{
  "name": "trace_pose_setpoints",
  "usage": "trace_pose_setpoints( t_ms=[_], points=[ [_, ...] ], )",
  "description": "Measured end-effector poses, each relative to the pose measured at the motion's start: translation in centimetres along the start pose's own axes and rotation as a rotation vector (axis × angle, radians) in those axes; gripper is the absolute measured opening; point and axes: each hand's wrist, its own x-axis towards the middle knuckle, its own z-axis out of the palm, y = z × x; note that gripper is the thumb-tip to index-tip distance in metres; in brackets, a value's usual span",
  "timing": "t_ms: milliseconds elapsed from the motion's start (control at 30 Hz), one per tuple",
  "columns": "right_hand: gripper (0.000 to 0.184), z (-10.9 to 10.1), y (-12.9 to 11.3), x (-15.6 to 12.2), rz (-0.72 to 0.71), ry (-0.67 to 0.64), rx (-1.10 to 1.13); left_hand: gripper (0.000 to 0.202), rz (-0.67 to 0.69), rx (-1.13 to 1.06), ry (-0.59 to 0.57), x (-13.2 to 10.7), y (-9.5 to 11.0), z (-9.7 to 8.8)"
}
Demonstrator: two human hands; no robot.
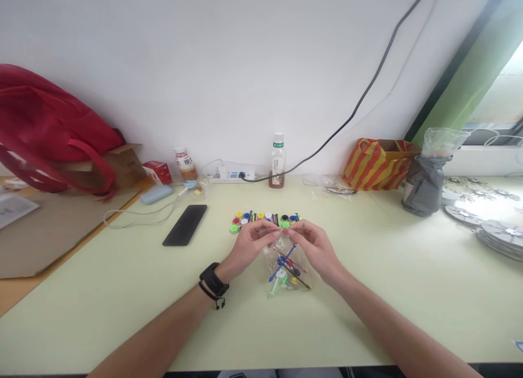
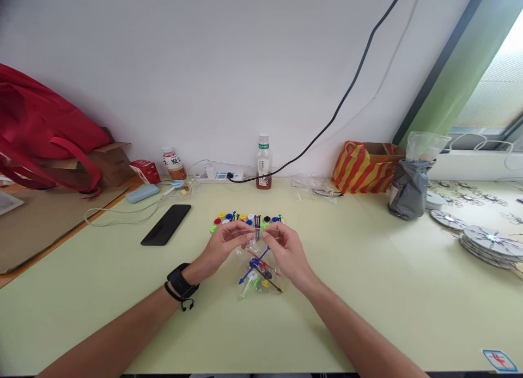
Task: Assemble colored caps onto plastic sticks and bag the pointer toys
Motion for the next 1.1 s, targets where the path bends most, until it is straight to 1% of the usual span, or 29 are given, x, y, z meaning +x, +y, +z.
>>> trace_pose_setpoints(
  t_ms=[133,233,300,400,433,500,600,667,767,867,933,1000,1100],
  points=[
    [0.025,-1.8,-0.4,0.8,-0.006,-0.073,-0.058,0.027,0.037,0.015,0.057,0.6,0.3,-0.6],
    [0.030,-2.9,-0.5,1.4,-0.022,-0.106,-0.046,0.025,0.054,0.036,0.069,0.8,0.6,-0.9],
    [0.029,-3.5,-0.2,1.7,-0.022,-0.100,-0.046,0.021,0.062,0.051,0.063,0.8,0.7,-1.2],
    [0.022,-4.0,0.4,2.0,-0.013,-0.091,-0.061,0.015,0.064,0.073,0.046,0.7,0.7,-1.6],
    [0.021,-4.0,0.5,2.1,-0.017,-0.090,-0.069,0.013,0.059,0.063,0.043,0.7,0.6,-1.7],
    [0.018,-3.9,0.4,2.0,-0.046,-0.091,-0.093,0.017,0.052,0.003,0.027,0.7,0.6,-1.8],
    [0.022,-3.7,-0.2,1.7,-0.115,-0.102,-0.142,0.021,0.058,-0.060,0.030,0.6,0.5,-1.6],
    [0.028,-3.6,-0.6,1.5,-0.147,-0.117,-0.164,0.020,0.053,-0.040,0.069,0.5,0.4,-1.3],
    [0.030,-3.5,-1.0,1.3,-0.161,-0.139,-0.157,0.033,0.019,0.003,0.084,0.6,0.3,-1.0],
    [0.022,-3.3,-0.9,1.4,-0.131,-0.118,-0.094,0.031,0.022,0.032,0.072,0.7,0.1,-0.9],
    [0.027,-3.0,-0.6,1.4,-0.077,-0.128,-0.069,0.031,0.032,0.032,0.069,0.8,0.1,-1.0],
    [0.031,-2.8,-0.2,1.6,-0.036,-0.160,-0.090,0.033,0.042,0.046,0.065,0.8,0.2,-1.1],
    [0.033,-2.8,0.2,1.7,-0.037,-0.142,-0.140,0.031,0.057,0.110,0.045,0.9,0.4,-1.3]
  ],
)
